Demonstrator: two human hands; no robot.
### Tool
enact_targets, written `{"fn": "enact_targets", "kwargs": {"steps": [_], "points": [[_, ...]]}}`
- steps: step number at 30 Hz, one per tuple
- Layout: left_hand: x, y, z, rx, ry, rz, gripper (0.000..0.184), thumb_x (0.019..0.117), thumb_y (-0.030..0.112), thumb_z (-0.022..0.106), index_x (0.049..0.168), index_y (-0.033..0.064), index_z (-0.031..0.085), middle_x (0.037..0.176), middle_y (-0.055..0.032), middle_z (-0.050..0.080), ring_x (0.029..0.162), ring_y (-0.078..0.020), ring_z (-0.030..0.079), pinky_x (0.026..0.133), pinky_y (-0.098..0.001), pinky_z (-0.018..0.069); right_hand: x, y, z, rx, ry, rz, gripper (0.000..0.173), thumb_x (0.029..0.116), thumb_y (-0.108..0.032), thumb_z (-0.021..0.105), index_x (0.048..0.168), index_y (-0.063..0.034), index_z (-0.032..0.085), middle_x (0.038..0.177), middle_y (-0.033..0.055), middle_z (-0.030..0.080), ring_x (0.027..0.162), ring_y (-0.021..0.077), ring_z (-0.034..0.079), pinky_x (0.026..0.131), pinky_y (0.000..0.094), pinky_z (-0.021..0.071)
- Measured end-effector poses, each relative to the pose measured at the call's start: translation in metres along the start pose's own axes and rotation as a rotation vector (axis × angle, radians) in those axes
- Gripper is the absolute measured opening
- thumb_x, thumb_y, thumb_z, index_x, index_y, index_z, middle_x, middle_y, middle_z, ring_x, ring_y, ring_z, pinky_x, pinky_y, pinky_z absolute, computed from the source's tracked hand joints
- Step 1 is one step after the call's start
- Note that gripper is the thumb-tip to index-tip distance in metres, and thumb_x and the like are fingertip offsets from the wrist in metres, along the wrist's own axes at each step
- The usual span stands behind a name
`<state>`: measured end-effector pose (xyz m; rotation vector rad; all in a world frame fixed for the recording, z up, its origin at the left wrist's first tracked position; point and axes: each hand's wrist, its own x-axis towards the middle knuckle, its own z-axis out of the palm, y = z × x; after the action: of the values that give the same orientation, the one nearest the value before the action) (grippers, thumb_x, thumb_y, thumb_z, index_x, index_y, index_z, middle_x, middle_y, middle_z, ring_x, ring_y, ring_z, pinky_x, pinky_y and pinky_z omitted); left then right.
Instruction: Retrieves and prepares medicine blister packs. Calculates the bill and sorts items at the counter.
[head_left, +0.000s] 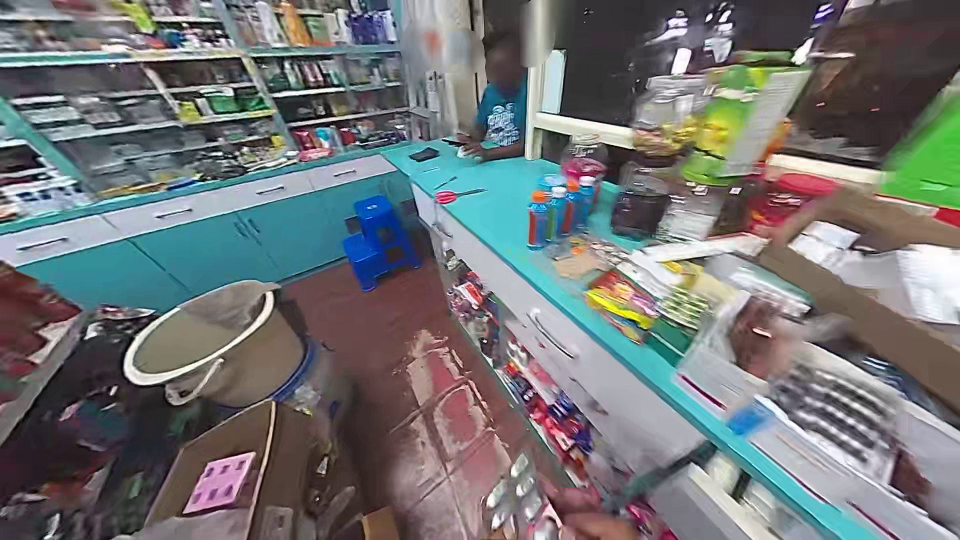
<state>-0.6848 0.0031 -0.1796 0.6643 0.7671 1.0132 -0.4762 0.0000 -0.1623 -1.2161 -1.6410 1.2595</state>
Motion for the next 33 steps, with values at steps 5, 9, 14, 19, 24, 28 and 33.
{"fn": "enact_targets", "kwargs": {"steps": [5,9,14,19,24,28,33], "points": [[0.116,0.096,-0.122,-0.223,-0.148,0.175,0.084,0.0754,0.085,0.056,0.125,0.0195,0.071,0.104,-0.0014,0.077,0.095,-0.0127,0.074,0.084,-0.0332,0.0617,0.219,-0.016,0.024,-0.397,0.402,-0.303,0.075,0.0959,-0.031,0.066,0.149,0.0135,0.037,0.086,0.0089,0.073,0.064,0.012,0.067,0.059,0.0329,0.0591],[0.216,0.192,-0.197,-0.418,-0.216,0.105,0.097,0.0709,0.095,0.044,0.12,0.0164,0.073,0.101,-0.0122,0.076,0.084,-0.0222,0.076,0.073,-0.0377,0.0634,0.418,-0.025,0.058,-0.404,0.213,-0.472,0.071,0.0978,-0.039,0.064,0.149,0.0064,0.044,0.102,0.0098,0.074,0.086,0.0125,0.07,0.079,0.0304,0.0596],[0.284,0.314,-0.274,-0.242,0.154,0.081,0.071,0.0942,0.076,0.038,0.109,0.0149,0.07,0.092,-0.002,0.076,0.082,-0.0125,0.074,0.074,-0.0313,0.0629,0.581,-0.054,0.145,-0.309,-0.243,-0.61,0.068,0.0953,-0.05,0.065,0.141,-0.0004,0.059,0.141,0.0164,0.062,0.136,0.0279,0.055,0.113,0.0428,0.0452],[0.365,0.406,-0.382,0.146,0.293,0.422,0.066,0.1009,0.064,0.04,0.128,0.0087,0.062,0.108,0.0031,0.074,0.103,-0.0067,0.069,0.094,-0.0276,0.0561,0.74,-0.034,0.216,-0.238,-0.173,-1.081,0.012,0.1023,-0.023,0.063,0.107,-0.0139,0.069,0.121,0.0054,0.07,0.126,0.0218,0.059,0.111,0.0361,0.0453],[0.492,0.505,-0.517,0.249,-0.053,0.689,0.079,0.0966,0.072,0.041,0.138,0.0066,0.055,0.113,-0.0082,0.074,0.109,-0.0171,0.069,0.1,-0.0354,0.0535,0.902,-0.019,0.27,-0.277,-0.032,-1.335,0.014,0.1013,-0.018,0.062,0.116,-0.0163,0.061,0.113,0.0025,0.059,0.116,0.0183,0.056,0.108,0.0357,0.0426],[0.595,0.594,-0.58,0.253,-0.213,0.694,0.078,0.0955,0.073,0.043,0.143,0.0113,0.053,0.121,-0.008,0.072,0.113,-0.0169,0.067,0.102,-0.035,0.0527,1.021,-0.038,0.283,-0.352,0.105,-1.298,0.017,0.0981,-0.015,0.067,0.114,-0.0156,0.062,0.111,0.002,0.055,0.115,0.0159,0.053,0.111,0.036,0.0377],[0.73,0.684,-0.609,0.277,-0.468,0.513,0.085,0.0936,0.076,0.041,0.149,0.012,0.047,0.128,-0.0089,0.068,0.119,-0.018,0.064,0.106,-0.0366,0.0499,1.128,-0.054,0.26,-0.515,0.317,-1.184,0.018,0.0976,-0.016,0.067,0.114,-0.0148,0.062,0.108,0.0014,0.055,0.112,0.0148,0.053,0.112,0.0359,0.034]]}}
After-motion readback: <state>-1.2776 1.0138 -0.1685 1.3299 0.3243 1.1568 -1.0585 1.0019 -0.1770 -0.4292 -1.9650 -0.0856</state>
